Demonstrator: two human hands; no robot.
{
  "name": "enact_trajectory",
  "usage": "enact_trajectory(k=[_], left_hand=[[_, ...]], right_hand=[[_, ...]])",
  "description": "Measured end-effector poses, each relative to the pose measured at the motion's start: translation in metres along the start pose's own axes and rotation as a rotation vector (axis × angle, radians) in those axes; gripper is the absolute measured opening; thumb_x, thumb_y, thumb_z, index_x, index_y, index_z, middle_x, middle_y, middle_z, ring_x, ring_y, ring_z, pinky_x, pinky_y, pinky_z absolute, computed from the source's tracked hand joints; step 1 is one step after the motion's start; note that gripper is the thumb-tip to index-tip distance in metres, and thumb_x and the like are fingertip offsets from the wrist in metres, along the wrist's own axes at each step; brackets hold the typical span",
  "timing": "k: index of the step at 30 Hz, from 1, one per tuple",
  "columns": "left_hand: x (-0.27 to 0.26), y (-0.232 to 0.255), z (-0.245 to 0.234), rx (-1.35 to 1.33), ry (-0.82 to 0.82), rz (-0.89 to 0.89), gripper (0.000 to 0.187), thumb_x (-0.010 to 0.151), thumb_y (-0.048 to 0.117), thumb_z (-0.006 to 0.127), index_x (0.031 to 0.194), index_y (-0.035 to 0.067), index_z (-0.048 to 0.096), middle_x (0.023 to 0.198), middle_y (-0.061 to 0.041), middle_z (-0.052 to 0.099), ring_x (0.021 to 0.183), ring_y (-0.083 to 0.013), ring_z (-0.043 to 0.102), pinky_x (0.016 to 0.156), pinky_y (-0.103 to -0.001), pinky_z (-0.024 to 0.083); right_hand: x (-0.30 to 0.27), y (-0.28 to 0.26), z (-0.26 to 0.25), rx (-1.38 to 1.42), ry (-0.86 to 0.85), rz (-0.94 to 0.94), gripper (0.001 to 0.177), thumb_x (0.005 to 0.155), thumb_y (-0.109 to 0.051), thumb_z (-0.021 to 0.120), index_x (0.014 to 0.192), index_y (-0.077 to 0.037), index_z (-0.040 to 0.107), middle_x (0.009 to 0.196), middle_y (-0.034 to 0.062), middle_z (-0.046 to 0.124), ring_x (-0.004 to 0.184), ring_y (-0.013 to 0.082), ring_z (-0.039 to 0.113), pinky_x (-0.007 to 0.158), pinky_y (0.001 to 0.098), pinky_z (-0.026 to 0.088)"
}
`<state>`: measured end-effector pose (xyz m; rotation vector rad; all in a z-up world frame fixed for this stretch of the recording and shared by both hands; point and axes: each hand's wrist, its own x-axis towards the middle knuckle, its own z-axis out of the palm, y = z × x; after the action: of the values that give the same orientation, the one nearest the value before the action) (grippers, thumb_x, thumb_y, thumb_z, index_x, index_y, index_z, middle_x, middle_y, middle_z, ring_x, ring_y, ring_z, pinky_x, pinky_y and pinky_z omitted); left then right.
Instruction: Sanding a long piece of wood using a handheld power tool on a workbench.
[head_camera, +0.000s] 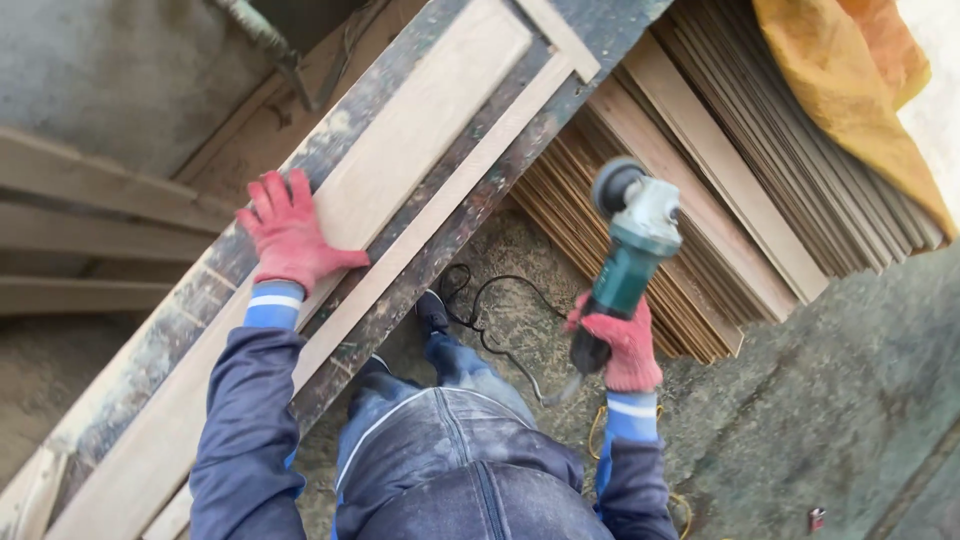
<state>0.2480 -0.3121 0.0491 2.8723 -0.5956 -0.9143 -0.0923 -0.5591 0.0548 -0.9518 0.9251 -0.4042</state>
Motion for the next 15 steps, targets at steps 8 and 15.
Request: enact_trajectory(k=[8,15], left_hand=[[0.09,-0.072,-0.003,-0.298,0.079,-0.231,0.1,0.056,0.036,0.099,0.136,0.002,0.049,0.12,-0.022,0.068,0.103,-0.0361,0.067,0.092,-0.051,0.054],[0.081,-0.061,-0.052,-0.197,-0.093,-0.153,0.04,0.079,0.019,0.087,0.112,-0.002,0.078,0.097,-0.017,0.077,0.074,-0.0324,0.071,0.081,-0.043,0.058]], right_hand=[[-0.059,0.016,-0.063,0.105,0.138,0.013,0.06,0.064,0.001,0.078,0.121,0.002,0.059,0.088,0.0238,0.069,0.072,0.0366,0.072,0.066,0.0486,0.063],[-0.086,0.031,-0.085,0.204,0.167,0.03,0.06,0.07,0.003,0.069,0.129,0.003,0.056,0.098,0.0221,0.068,0.079,0.0362,0.07,0.072,0.0473,0.061]])
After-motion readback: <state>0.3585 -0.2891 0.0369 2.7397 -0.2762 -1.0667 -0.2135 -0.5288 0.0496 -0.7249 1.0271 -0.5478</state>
